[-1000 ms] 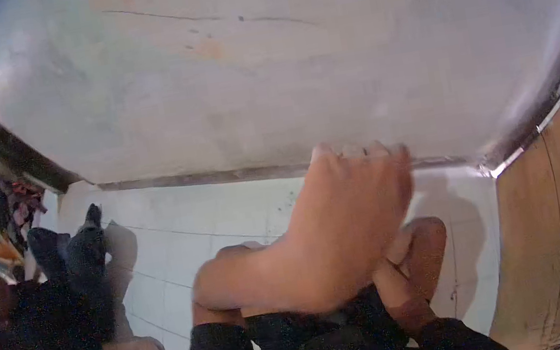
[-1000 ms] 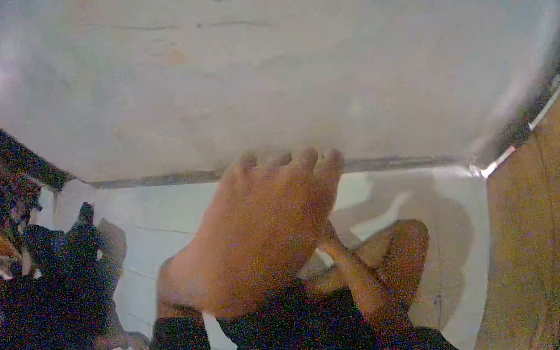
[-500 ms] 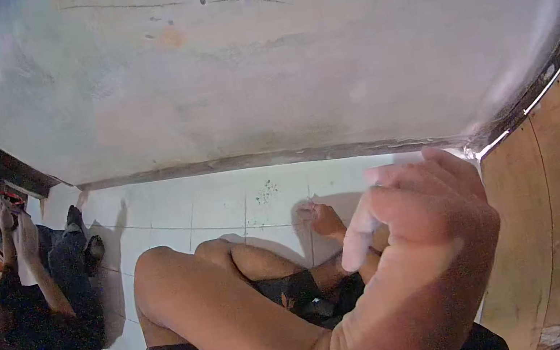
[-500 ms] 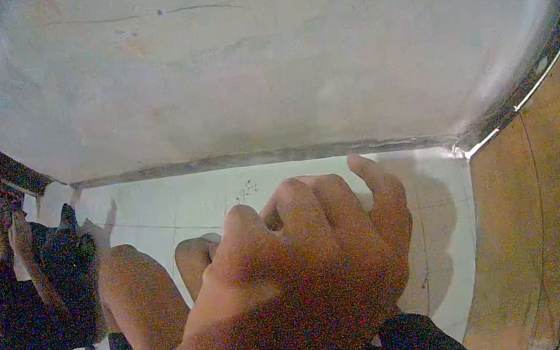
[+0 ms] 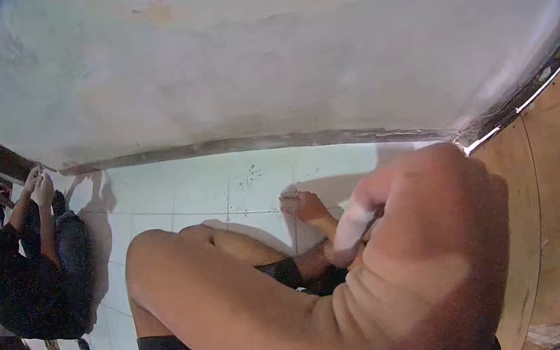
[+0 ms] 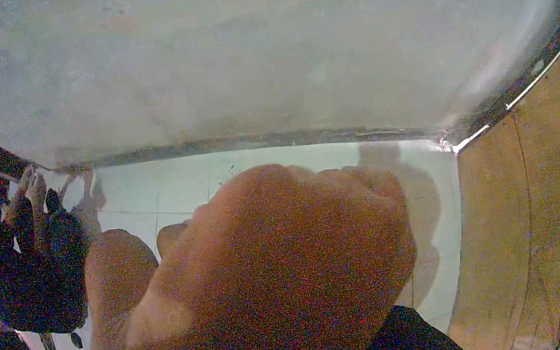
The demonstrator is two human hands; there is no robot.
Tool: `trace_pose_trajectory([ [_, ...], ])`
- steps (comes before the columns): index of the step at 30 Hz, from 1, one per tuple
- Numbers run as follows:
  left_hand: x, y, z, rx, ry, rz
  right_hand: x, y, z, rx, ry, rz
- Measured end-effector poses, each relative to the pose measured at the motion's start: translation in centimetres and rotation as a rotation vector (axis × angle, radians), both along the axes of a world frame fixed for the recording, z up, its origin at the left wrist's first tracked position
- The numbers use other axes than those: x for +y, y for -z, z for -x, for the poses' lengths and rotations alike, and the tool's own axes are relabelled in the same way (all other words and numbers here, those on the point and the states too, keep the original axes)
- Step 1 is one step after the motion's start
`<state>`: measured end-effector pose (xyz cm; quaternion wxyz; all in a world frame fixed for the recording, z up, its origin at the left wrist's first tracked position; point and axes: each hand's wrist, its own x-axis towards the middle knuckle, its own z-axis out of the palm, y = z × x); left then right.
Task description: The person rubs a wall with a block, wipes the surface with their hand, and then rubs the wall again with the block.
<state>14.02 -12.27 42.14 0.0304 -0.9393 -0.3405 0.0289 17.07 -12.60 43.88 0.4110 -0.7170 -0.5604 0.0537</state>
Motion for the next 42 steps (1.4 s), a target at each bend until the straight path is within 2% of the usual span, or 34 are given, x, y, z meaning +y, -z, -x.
trace_pose_trajectory([
  [10, -0.2, 0.3, -0.3, 0.014, 0.0, 0.032, 0.1, -0.7, 0.6, 0.061, 0.096, 0.121],
  [16, 0.1, 1.4, -0.4, 0.002, -0.013, 0.022, 0.8, -1.5, 0.8, 0.199, 0.243, 0.409],
  [17, 0.1, 1.0, -0.3, 0.009, -0.007, 0.02, 0.9, -1.7, 0.7, 0.204, 0.252, 0.393],
  [21, -0.3, 1.0, -0.4, 0.007, -0.057, 0.032, 0.8, -1.6, 0.6, 0.234, 0.215, 0.553],
  [23, -0.6, 0.9, -0.3, 0.071, 0.028, 0.075, 0.7, -1.3, 0.2, 0.242, 0.195, 0.64],
  [24, -0.8, 0.7, -0.1, 0.083, 0.035, 0.072, 0.5, 0.0, -0.1, 0.238, 0.196, 0.646],
  [25, -0.8, 0.7, -0.1, 0.078, 0.042, 0.075, 0.8, 2.5, -0.5, 0.219, 0.068, 0.563],
  [26, -0.8, 0.5, 0.0, 0.07, 0.046, 0.073, 2.4, 8.5, -0.9, 0.22, -0.039, 0.518],
  [27, -0.8, 0.7, -0.1, 0.053, 0.043, 0.076, 4.7, 21.1, -2.4, 0.251, -0.237, 0.434],
  [28, -0.7, 0.5, 0.2, 0.051, 0.045, 0.068, 6.7, 31.1, -3.0, 0.285, -0.382, 0.404],
  [29, -0.6, 0.5, 0.1, 0.047, 0.048, 0.068, 8.0, 36.5, -2.7, 0.316, -0.482, 0.405],
  [30, -0.5, 0.4, 0.3, 0.043, 0.052, 0.068, 9.0, 39.7, -2.2, 0.332, -0.546, 0.413],
  [33, -0.4, 0.6, 0.7, 0.025, 0.056, 0.068, 10.0, 44.9, -1.0, 0.369, -0.678, 0.437],
  [37, 0.0, 0.5, 0.7, 0.013, 0.085, 0.068, 10.8, 49.2, -0.2, 0.367, -0.733, 0.467],
  [39, 0.2, 0.6, 0.9, 0.005, 0.1, 0.063, 10.8, 49.6, 0.1, 0.299, -0.711, 0.456],
  [42, 0.5, 0.7, 1.3, 0.0, 0.117, 0.057, 10.3, 49.5, -0.2, 0.326, -0.684, 0.25],
])
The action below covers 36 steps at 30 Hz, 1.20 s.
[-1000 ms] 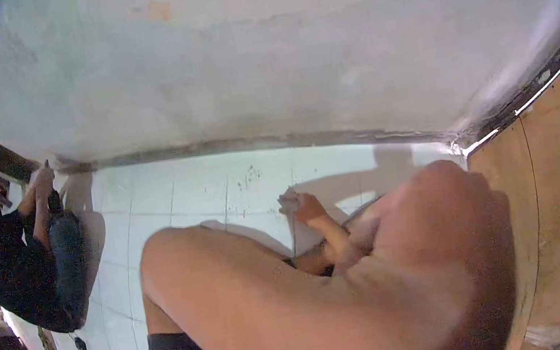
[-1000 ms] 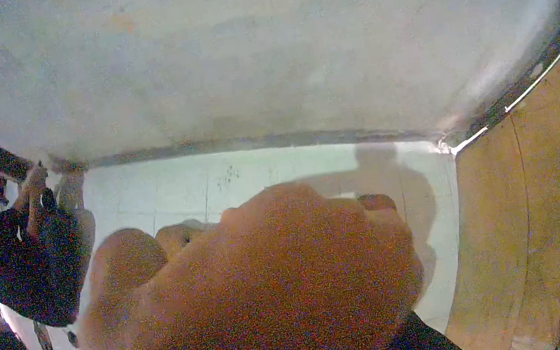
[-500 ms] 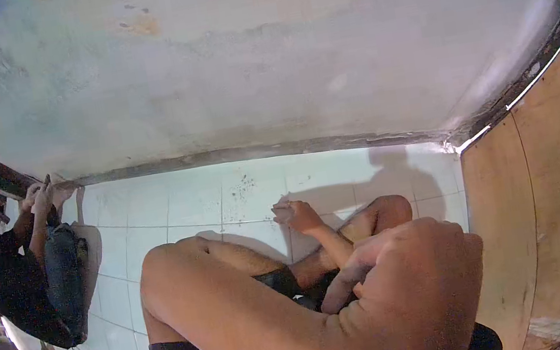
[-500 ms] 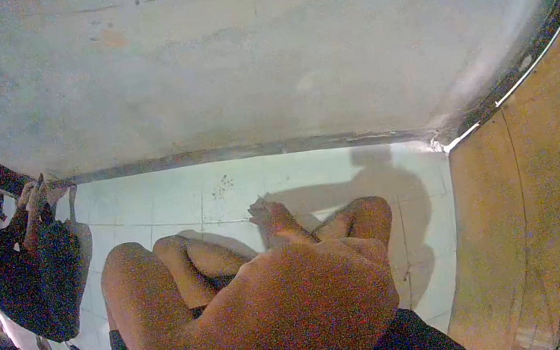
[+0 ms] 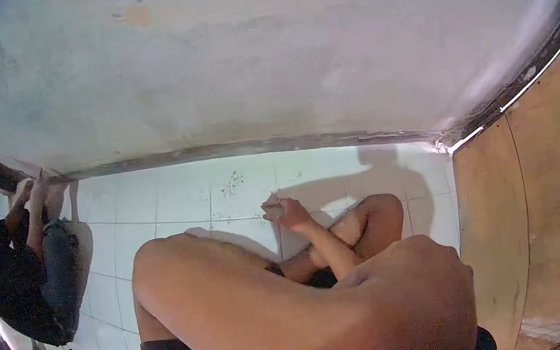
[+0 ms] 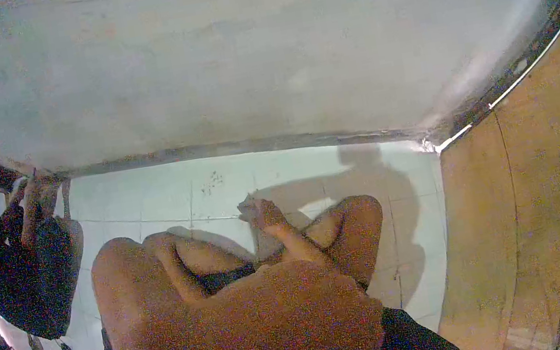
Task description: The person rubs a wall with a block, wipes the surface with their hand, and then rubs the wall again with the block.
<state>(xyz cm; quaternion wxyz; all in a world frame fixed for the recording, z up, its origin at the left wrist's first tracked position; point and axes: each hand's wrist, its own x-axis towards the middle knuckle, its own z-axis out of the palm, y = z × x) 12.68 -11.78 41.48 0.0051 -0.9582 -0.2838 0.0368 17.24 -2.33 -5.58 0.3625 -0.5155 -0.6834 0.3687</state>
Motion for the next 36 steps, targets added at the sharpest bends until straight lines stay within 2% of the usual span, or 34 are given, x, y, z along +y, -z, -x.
trace_pose_trajectory([
  [3, 0.8, 0.3, 0.8, -0.014, 0.027, 0.002, 0.7, 2.2, 0.3, -0.073, -0.043, 0.073],
  [6, 2.9, 0.8, 2.6, -0.112, 0.078, 0.001, -1.2, -0.6, -1.0, -0.188, -0.095, 0.149],
  [7, 4.3, 2.0, 3.6, -0.394, 0.132, 0.117, -1.4, -3.0, -1.2, -0.238, -0.114, 0.168],
  [8, 5.6, 3.7, 4.2, -0.831, 0.235, 0.427, -1.5, -4.7, -1.1, -0.289, -0.136, 0.178],
  [9, 7.2, 5.2, 4.3, -1.031, 0.342, 0.608, -1.3, -5.6, -1.0, -0.344, -0.159, 0.185],
  [10, 8.7, 6.7, 4.1, -0.918, 0.329, 0.642, -0.7, -5.4, -0.9, -0.422, -0.187, 0.189],
  [11, 10.7, 8.2, 2.8, -0.287, 0.266, 0.345, -0.3, -5.0, -1.0, -0.512, -0.224, 0.193],
  [12, 12.2, 5.6, 1.6, 0.258, 0.144, 0.644, 0.3, -3.7, -0.9, -0.597, -0.262, 0.188],
  [13, 14.0, 10.6, 3.2, 0.109, 0.164, 0.686, 0.8, -0.7, -0.9, -0.674, -0.293, 0.178],
  [15, 15.8, 16.3, 6.6, 0.097, -0.092, 0.847, 1.3, 1.9, -0.1, -0.669, -0.225, 0.136],
  [18, 15.8, 23.9, 13.2, -0.735, -0.471, 0.815, 0.0, 2.5, -0.1, -0.077, 0.173, 0.048],
  [19, 15.8, 26.4, 14.9, -0.811, -0.605, 0.664, 0.1, 0.7, -0.8, -0.242, 0.145, 0.197],
  [21, 15.4, 32.1, 18.0, -0.954, -0.859, 0.355, 0.1, 0.4, -1.5, -0.115, 0.134, 0.153],
  [22, 15.2, 36.4, 19.8, -1.033, -0.876, 0.279, 0.1, 0.2, -1.5, -0.054, 0.128, 0.13],
  [23, 14.7, 39.5, 20.8, -1.113, -0.89, 0.201, 0.0, -0.7, -1.6, -0.11, 0.166, 0.152],
  [24, 13.8, 40.6, 21.0, -1.262, -0.943, 0.271, -0.3, -2.3, -1.3, -0.055, 0.18, 0.178],
  [25, 13.9, 46.1, 22.2, -1.322, -1.029, 0.318, -0.9, -4.6, -0.9, -0.002, 0.194, 0.208],
  [26, 13.7, 46.2, 22.3, -1.281, -1.047, 0.332, -1.1, -5.8, -0.4, 0.049, 0.209, 0.238],
  [28, 13.1, 45.1, 21.3, -1.196, -1.079, 0.364, -0.8, -5.2, -0.7, -0.047, 0.158, 0.086],
  [29, 13.2, 42.8, 20.6, -1.182, -1.027, 0.389, -0.9, -5.0, -0.6, -0.066, 0.149, 0.036],
  [32, 14.2, 37.2, 18.7, -1.266, -1.059, 0.837, -0.6, -5.5, 0.0, -0.061, 0.155, -0.074],
  [34, 14.5, 37.2, 17.6, -1.292, -0.956, 0.689, 0.2, -7.1, 0.2, -0.068, 0.261, 0.053],
  [36, 14.7, 37.8, 17.4, -1.323, -0.843, 0.597, 2.5, -9.1, -0.2, -0.118, 0.264, -0.127],
])
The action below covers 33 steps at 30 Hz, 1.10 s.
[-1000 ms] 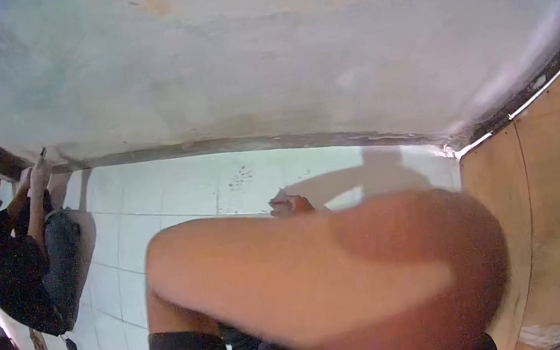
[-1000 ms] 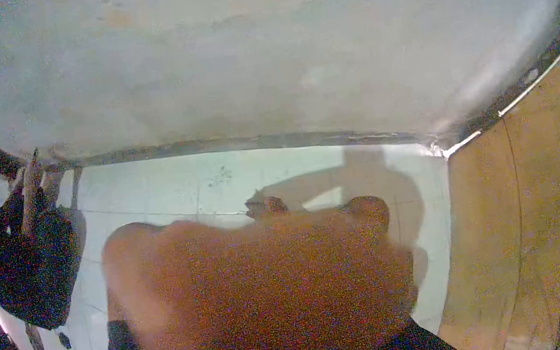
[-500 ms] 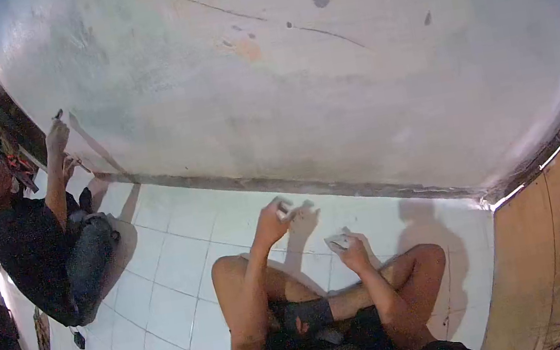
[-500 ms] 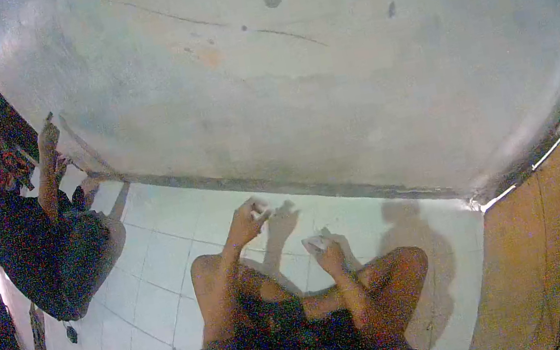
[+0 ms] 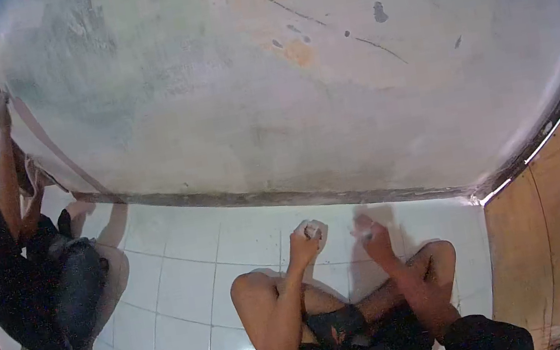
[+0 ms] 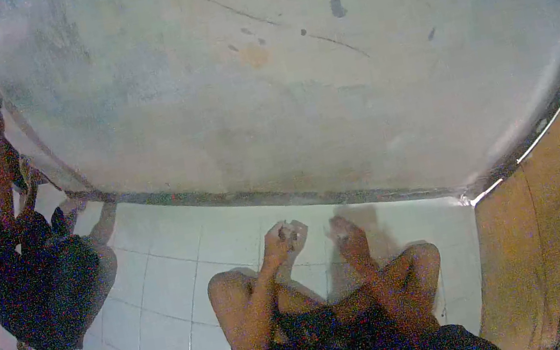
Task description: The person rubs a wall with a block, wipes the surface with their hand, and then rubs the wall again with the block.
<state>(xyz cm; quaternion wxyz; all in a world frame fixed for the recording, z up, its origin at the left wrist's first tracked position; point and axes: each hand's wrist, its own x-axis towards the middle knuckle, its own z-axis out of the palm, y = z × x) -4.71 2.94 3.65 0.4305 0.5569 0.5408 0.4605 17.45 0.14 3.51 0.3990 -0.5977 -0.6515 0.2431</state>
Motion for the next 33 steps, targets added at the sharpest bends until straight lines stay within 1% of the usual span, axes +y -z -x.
trace_pose_trajectory([
  [1, 0.1, 1.0, 0.0, -0.008, 0.026, -0.05, 1.8, -1.3, -0.2, -0.079, -0.063, -0.227],
  [2, 0.2, 2.0, 0.0, -0.017, 0.05, -0.098, 2.9, -5.1, 0.9, -0.101, 0.079, -0.095],
  [3, 0.4, 2.9, 0.1, 0.05, 0.052, -0.158, 3.7, -9.6, 2.0, -0.119, 0.219, 0.037],
  [5, 0.5, 2.9, 0.3, 0.069, 0.011, -0.147, 6.5, -14.0, 2.8, -0.12, 0.057, -0.518],
  [7, 0.8, 2.5, 0.8, 0.049, -0.009, -0.102, 8.4, -19.1, 4.9, -0.145, 0.155, -0.643],
  [9, 0.7, 1.9, 1.7, -0.012, -0.002, -0.017, 10.9, -22.1, 6.1, -0.072, 0.136, -0.674],
  [12, 0.7, 1.1, 2.3, -0.017, -0.055, -0.035, 11.8, -27.1, 8.8, -0.18, 0.167, -0.814],
  [13, 0.3, 0.3, 2.4, -0.02, -0.066, -0.036, 12.5, -27.5, 8.9, -0.202, 0.176, -0.861],
  [15, 0.4, 1.0, 2.3, -0.011, -0.048, -0.008, 13.8, -27.7, 9.2, -0.246, 0.191, -0.957],
  [18, 0.4, 1.0, 2.3, -0.043, -0.006, -0.027, 14.9, -26.3, 8.8, -0.332, 0.218, -1.038],
  [19, 0.2, 1.0, 2.3, -0.06, 0.012, -0.04, 15.5, -25.9, 8.6, -0.317, 0.214, -1.059],
  [21, 0.5, 2.4, 2.0, -0.116, 0.014, -0.038, 15.5, -27.0, 9.2, -0.294, 0.202, -1.094],
  [22, 0.8, 2.9, 1.8, -0.142, 0.016, -0.039, 15.8, -27.6, 9.5, -0.313, 0.226, -1.069],
  [24, 0.7, 2.4, 2.3, -0.04, 0.006, -0.063, 15.7, -29.0, 10.9, -0.353, 0.277, -1.017],
  [25, 0.7, 2.0, 2.4, 0.011, 0.0, -0.076, 15.3, -29.9, 11.8, -0.282, 0.241, -1.03],
  [28, 1.0, 2.5, 2.2, 0.025, -0.014, -0.041, 14.3, -29.3, 11.9, -0.158, 0.282, -0.901],
  [31, 0.2, -0.2, 2.9, 0.052, 0.014, 0.029, 15.6, -26.2, 10.8, -0.064, 0.285, -0.909],
  [33, 0.6, 0.4, 3.1, -0.005, -0.008, -0.015, 14.8, -27.6, 11.5, -0.098, 0.312, -0.936],
])
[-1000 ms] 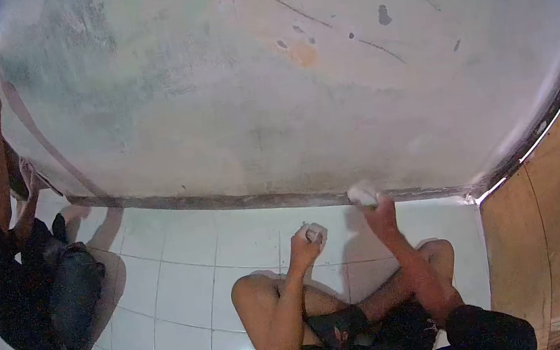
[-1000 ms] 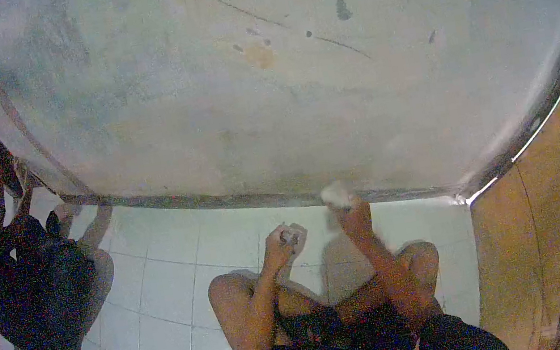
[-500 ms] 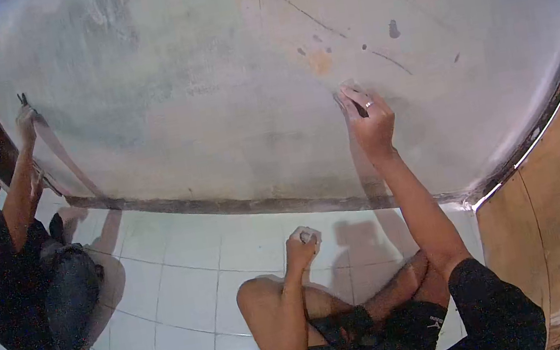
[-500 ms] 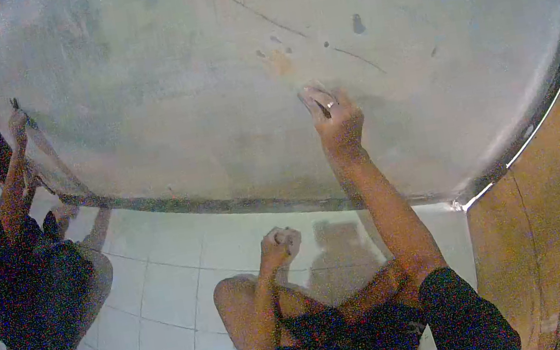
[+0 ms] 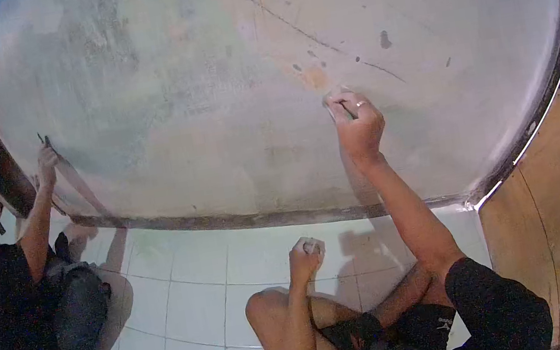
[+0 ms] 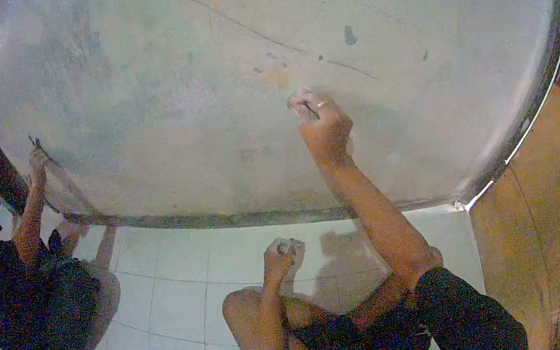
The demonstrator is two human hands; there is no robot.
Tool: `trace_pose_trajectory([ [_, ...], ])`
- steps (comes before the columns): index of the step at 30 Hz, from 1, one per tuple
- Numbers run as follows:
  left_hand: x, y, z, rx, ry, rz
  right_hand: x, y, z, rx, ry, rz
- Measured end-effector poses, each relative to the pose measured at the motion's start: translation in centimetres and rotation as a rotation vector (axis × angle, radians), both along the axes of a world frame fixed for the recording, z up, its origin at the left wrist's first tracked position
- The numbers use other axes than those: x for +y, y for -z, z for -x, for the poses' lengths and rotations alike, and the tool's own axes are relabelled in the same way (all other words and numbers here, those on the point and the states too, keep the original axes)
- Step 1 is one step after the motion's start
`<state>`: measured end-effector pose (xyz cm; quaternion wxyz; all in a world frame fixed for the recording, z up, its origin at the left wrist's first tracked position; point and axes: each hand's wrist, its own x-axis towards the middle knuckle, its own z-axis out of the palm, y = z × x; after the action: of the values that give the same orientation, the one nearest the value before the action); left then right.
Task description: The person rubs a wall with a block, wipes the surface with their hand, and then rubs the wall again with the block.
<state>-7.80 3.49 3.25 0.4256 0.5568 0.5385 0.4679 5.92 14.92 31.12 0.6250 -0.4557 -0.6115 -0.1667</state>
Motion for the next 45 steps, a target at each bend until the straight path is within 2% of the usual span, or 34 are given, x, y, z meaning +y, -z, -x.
trace_pose_trajectory([
  [2, -0.3, 0.2, 0.4, -0.063, 0.005, -0.027, 0.3, -0.6, 0.6, 0.014, -0.008, 0.007],
  [5, -0.9, -1.1, 0.7, -0.007, 0.019, 0.087, 0.4, -1.0, 0.6, -0.005, 0.023, 0.056],
  [8, -0.9, -0.6, 0.7, -0.054, 0.006, 0.034, 0.0, 0.2, 0.2, 0.089, -0.13, -0.088],
  [11, -1.5, -1.8, 0.7, -0.162, 0.042, 0.07, 0.2, -1.4, 0.7, 0.033, 0.019, 0.066],
  [12, -0.8, -0.3, 0.9, -0.088, 0.046, -0.03, 0.3, -2.0, 0.8, 0.02, 0.014, 0.05],
  [14, -0.5, 0.9, 1.2, -0.063, 0.035, 0.006, 0.8, -3.3, 1.2, 0.004, -0.002, 0.003],
  [16, -0.6, 0.4, 1.3, 0.053, 0.003, 0.009, 0.9, -0.6, 0.0, 0.066, -0.087, 0.031],
  [19, 0.0, 1.4, 0.9, -0.09, 0.052, 0.042, 0.9, 0.1, 0.0, 0.049, -0.089, -0.019],
  [22, -1.4, -0.1, 0.9, -0.205, 0.094, 0.095, 0.8, -1.4, 0.7, -0.017, -0.006, 0.011],
  [25, -1.6, 1.2, 0.7, 0.017, 0.065, 0.017, 0.4, 0.1, -0.6, 0.006, 0.094, 0.215],
  [26, -2.0, -0.1, 0.7, 0.104, 0.052, 0.027, -0.3, 0.5, -0.7, 0.025, 0.131, 0.299],
  [29, -1.7, -1.1, 1.0, 0.072, 0.151, 0.069, -0.7, 0.4, -0.5, 0.011, -0.057, 0.045],
  [30, -1.0, -0.1, 0.7, 0.086, 0.109, 0.014, -0.1, -0.4, -0.1, 0.044, -0.162, 0.034],
  [31, -0.7, 1.3, 0.6, 0.063, 0.1, -0.005, 0.7, -1.0, 0.3, 0.035, -0.133, 0.032],
  [33, -1.3, 0.6, 0.9, 0.032, 0.085, -0.034, 1.3, -2.0, 1.4, 0.03, -0.072, 0.037],
  [36, -1.8, -0.5, 0.9, 0.074, 0.091, 0.134, 0.1, 0.3, 0.2, 0.081, -0.089, 0.029],
  [39, -1.5, -0.5, 0.3, 0.092, 0.089, -0.011, 1.4, 0.3, -0.2, 0.103, -0.1, 0.001],
  [40, -0.5, 1.7, 0.2, 0.117, 0.079, -0.006, 2.2, 0.0, 0.1, 0.12, -0.095, 0.002],
  [43, -1.6, -1.0, 0.5, 0.004, 0.107, 0.1, 1.0, -2.6, 1.7, 0.135, -0.052, 0.093],
  [44, -1.9, -0.2, 0.3, 0.094, 0.063, 0.046, 1.0, -1.8, 1.0, 0.05, 0.045, 0.155],
  [45, -1.2, 0.7, -0.3, 0.18, 0.017, -0.025, 0.8, -1.1, 0.7, 0.069, -0.02, 0.127],
])
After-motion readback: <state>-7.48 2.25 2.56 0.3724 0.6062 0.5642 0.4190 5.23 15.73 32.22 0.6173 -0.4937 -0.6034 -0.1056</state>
